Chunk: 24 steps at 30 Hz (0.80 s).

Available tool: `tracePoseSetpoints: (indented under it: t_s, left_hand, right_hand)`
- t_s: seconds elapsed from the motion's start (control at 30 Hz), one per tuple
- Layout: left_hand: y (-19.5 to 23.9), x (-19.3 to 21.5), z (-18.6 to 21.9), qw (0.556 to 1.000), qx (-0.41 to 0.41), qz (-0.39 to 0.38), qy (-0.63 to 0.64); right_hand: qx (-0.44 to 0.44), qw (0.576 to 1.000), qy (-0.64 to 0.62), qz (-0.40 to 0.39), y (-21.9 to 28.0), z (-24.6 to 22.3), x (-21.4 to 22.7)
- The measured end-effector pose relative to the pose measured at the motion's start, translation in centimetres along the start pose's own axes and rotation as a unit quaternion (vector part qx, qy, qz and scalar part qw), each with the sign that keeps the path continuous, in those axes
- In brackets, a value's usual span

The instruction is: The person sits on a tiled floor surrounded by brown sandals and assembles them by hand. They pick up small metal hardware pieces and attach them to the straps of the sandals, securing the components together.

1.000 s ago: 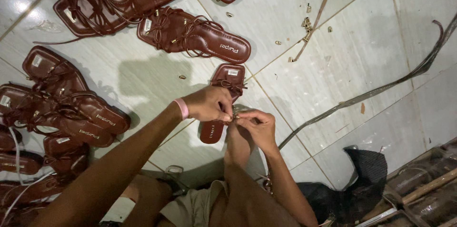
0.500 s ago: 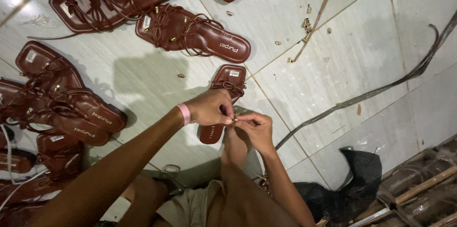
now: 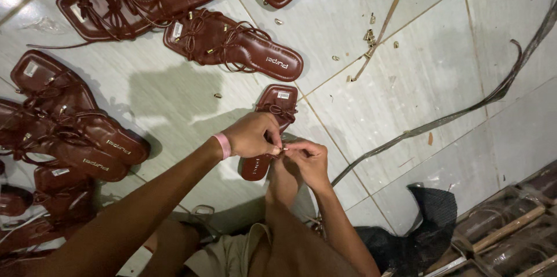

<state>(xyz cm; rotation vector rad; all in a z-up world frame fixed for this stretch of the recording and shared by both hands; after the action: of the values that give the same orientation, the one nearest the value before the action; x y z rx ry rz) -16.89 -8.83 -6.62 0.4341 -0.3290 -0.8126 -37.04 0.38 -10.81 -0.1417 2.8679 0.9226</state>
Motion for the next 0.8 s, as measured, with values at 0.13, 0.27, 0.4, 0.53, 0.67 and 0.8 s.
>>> tracePoseSetpoints:
  t_s: [0.13,0.27,0.4,0.53,0.67,0.8]
  left_hand:
    - [0.3,0.2,0.3,1.0,0.016,0.017,-0.007]
    - [0.3,0.6,0.9,1.0,0.013,0.018,-0.017]
    - [0.4,0.6,1.1,0.999,0.033,0.013,-0.022]
    - [0.7,0.7,1.5,0.998,0.036,0.052,-0.019]
    - [0.9,0.6,1.8,0.995,0.03,0.09,-0.024]
    - [1.1,0.3,1.7,0.993,0.044,0.101,-0.052]
  right_hand:
    - [0.04,0.999,0.012,-0.022,-0.3,-0.9,-0.2]
    - [0.035,0.999,-0.015,-0.034,-0.9,-2.3,-1.0]
    - [0.122,0.983,0.1,-0.097,-1.4,-6.4,-2.4]
    - [0.181,0.95,0.22,-0.128,-1.4,-10.3,-3.2]
    - [0.23,0.922,0.278,-0.142,-0.8,-12.6,-4.0]
    - [0.202,0.936,0.259,-0.126,-1.2,-12.3,-4.3]
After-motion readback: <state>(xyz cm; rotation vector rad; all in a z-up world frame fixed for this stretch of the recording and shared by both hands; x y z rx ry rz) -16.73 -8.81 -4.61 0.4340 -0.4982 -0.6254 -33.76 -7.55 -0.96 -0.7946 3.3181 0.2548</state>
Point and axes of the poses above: each hand's wrist, its own y-axis away from the middle knuckle, its own x-axis out of the back of the hand, z = x × y, the point moved 6 cm from there along -y, towards the middle knuckle, and after that the axes turned 10 degrees about -y, right-handed, at the moved point
